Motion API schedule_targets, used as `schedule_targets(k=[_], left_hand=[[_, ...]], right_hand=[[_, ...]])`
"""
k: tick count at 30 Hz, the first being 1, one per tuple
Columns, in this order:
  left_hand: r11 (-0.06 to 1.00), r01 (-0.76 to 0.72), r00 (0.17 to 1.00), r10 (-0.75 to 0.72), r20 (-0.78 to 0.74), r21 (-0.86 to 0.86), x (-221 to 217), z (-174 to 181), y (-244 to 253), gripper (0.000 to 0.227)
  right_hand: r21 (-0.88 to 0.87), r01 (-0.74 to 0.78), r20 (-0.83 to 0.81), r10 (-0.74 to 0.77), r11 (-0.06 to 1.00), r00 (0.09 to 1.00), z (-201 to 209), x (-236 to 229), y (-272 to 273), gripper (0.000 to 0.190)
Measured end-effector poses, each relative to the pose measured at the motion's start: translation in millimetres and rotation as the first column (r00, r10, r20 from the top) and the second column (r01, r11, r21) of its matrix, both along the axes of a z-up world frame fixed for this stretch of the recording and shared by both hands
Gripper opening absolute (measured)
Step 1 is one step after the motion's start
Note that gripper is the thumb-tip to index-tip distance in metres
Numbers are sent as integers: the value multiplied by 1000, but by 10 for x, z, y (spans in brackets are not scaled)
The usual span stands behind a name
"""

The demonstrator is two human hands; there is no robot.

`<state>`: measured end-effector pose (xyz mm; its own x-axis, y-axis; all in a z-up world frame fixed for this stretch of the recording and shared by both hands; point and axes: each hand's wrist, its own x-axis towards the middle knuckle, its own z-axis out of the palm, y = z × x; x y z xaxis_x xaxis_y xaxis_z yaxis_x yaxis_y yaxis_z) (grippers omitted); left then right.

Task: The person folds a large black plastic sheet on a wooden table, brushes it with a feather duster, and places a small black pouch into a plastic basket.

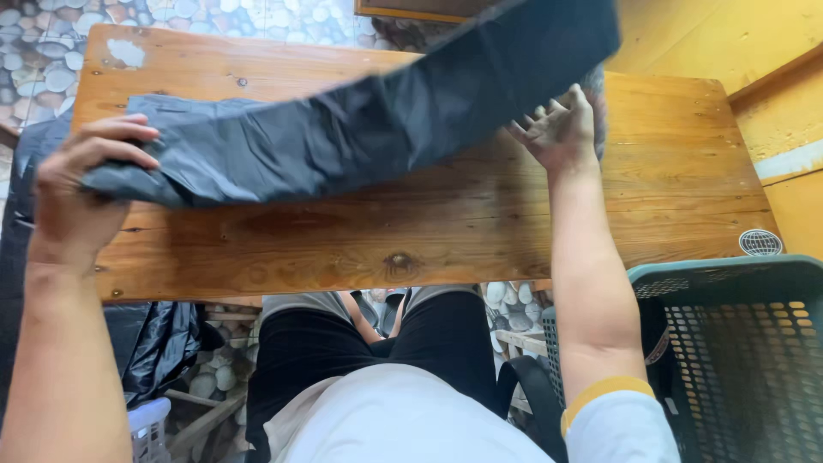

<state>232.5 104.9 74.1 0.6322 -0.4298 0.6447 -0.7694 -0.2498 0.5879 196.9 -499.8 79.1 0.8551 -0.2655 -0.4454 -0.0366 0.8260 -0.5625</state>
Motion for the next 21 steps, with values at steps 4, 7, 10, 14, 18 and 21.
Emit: schedule_targets(k=[4,7,10,14,18,21], left_hand=[[988,-20,999,26,-38,151,75,-356,122,39],[983,-64,994,78,-76,172,73,-431,235,42],[951,-144,986,161,-39,273,57,-467,293,50],[901,-222,969,247,-19,371,15,-448,279,55],[859,-265,948,316,-46,438,155,-472,149,56],[827,-290,953,298,62,482,416,-567,-42,59]], right_hand=[[-149,2,23,1,989,1000,176,-75,277,75],[-275,19,42,-8,961,999,331,-127,395,72],[-405,31,68,-3,914,998,542,-181,474,72],[-749,-154,-207,-7,644,978,243,-230,54,43],[-966,-125,-124,18,226,992,-385,-204,-622,43],[-966,-8,1,-38,-260,999,-442,-275,-857,34]])
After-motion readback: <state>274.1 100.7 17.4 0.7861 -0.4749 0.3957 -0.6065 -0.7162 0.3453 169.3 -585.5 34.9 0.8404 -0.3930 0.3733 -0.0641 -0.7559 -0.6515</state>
